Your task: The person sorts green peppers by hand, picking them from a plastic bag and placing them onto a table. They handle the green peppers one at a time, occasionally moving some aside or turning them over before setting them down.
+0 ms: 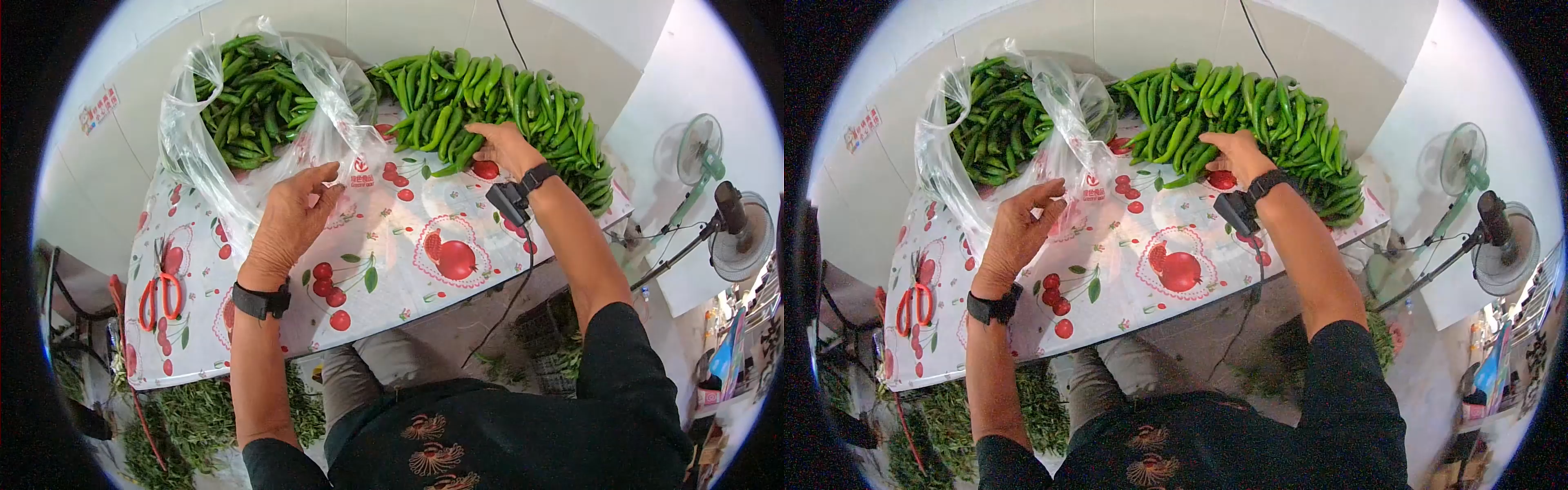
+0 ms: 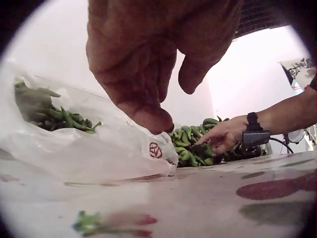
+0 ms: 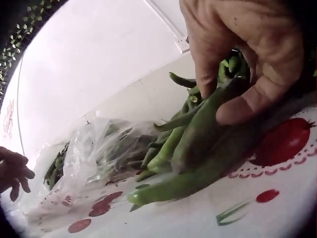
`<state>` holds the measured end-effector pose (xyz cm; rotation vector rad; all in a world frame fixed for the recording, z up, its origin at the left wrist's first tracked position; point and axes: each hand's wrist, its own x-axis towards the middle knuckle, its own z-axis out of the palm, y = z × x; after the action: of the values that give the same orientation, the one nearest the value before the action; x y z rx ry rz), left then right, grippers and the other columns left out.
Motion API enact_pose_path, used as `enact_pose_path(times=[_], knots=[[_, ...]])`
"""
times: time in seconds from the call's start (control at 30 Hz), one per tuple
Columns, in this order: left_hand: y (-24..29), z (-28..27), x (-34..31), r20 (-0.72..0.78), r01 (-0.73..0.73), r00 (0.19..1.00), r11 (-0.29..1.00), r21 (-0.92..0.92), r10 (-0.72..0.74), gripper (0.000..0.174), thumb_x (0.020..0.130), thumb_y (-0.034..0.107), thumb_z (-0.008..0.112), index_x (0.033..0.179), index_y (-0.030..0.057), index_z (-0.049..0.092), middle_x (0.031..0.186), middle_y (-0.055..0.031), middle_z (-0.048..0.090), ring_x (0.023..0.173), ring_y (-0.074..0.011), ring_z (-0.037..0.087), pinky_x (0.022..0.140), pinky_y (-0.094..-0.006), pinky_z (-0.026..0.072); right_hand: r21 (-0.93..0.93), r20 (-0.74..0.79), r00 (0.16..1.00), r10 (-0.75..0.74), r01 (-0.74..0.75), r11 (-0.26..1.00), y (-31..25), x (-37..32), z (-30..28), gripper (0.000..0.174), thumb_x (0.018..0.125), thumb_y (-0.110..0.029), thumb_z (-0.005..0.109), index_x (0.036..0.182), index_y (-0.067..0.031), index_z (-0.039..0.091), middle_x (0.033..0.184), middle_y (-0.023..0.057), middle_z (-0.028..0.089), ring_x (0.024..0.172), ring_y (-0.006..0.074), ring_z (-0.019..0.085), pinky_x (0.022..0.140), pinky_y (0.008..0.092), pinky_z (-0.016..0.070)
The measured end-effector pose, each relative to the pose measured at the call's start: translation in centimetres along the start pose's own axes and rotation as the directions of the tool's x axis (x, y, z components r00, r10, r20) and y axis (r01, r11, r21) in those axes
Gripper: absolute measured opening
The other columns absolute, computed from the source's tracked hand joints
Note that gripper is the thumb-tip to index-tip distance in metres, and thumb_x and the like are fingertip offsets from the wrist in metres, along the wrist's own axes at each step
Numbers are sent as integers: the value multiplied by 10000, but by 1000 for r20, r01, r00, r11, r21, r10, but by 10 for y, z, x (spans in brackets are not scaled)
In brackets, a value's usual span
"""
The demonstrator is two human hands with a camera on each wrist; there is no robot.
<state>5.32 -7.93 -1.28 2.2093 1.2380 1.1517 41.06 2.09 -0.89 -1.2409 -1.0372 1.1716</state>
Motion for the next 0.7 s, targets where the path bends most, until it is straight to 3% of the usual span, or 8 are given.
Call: enact_pose_path(times=[0.1,0.2,0.3,0.37,0.4,0.5,0.57,0.7], knots=[[1,2,-1,-60,-44,997,996,-73,39,313,827,117,647,1096,-37,599,923,-193,661,770,-249,659,704,-316,505,-53,-68,995,77,-81,995,-2,19,-1,388,736,-91,754,1000,83,529,874,170,608,623,262,622,476,353,547],[0,2,-1,-81,-85,993,995,-48,81,304,824,115,646,1082,-39,602,911,-200,656,761,-268,656,702,-324,504,-17,-69,998,8,-9,1000,12,34,-3,434,730,-89,760,1023,81,489,863,180,589,600,273,612,481,378,556],[3,-2,-1,4,-17,1000,1000,23,16,326,871,111,603,1172,-13,583,1069,-132,664,869,-167,640,689,-286,523,-172,-219,976,-12,-26,985,13,37,-2,398,739,-128,759,995,61,520,791,170,597,593,264,614,468,372,544],[2,0,-1,-34,-49,998,999,5,49,309,847,114,623,1121,-26,595,986,-170,658,819,-226,647,690,-310,514,-344,-270,963,1,-98,934,9,36,-5,640,759,-186,757,1265,41,437,725,132,573,573,214,586,459,302,487],[1,2,-1,-71,-83,994,996,-11,82,295,824,118,643,1070,-40,606,902,-208,653,770,-286,655,692,-334,505,-343,-271,962,3,-100,934,11,34,-6,640,759,-186,757,1265,41,437,725,132,573,573,214,586,459,302,487],[0,0,0,-15,-9,1000,998,56,10,311,865,118,609,1143,-20,599,1026,-145,674,825,-184,650,683,-291,522,-319,-318,943,-100,-6,948,21,31,-12,541,779,-213,733,1214,29,520,723,101,581,574,188,563,459,290,442],[-2,1,1,-33,-41,998,996,73,44,296,864,118,607,1123,-24,609,998,-151,678,810,-188,652,680,-294,520,-551,-302,787,-538,317,772,28,31,-16,287,789,-230,701,952,5,685,731,111,667,617,175,622,520,292,470],[-5,-1,1,-34,-45,998,994,100,49,266,864,126,603,1075,-35,627,927,-167,681,784,-197,654,666,-303,512,-201,-176,901,-397,362,910,7,-14,34,267,830,-223,654,937,19,683,632,-1,571,532,83,498,478,254,395]])
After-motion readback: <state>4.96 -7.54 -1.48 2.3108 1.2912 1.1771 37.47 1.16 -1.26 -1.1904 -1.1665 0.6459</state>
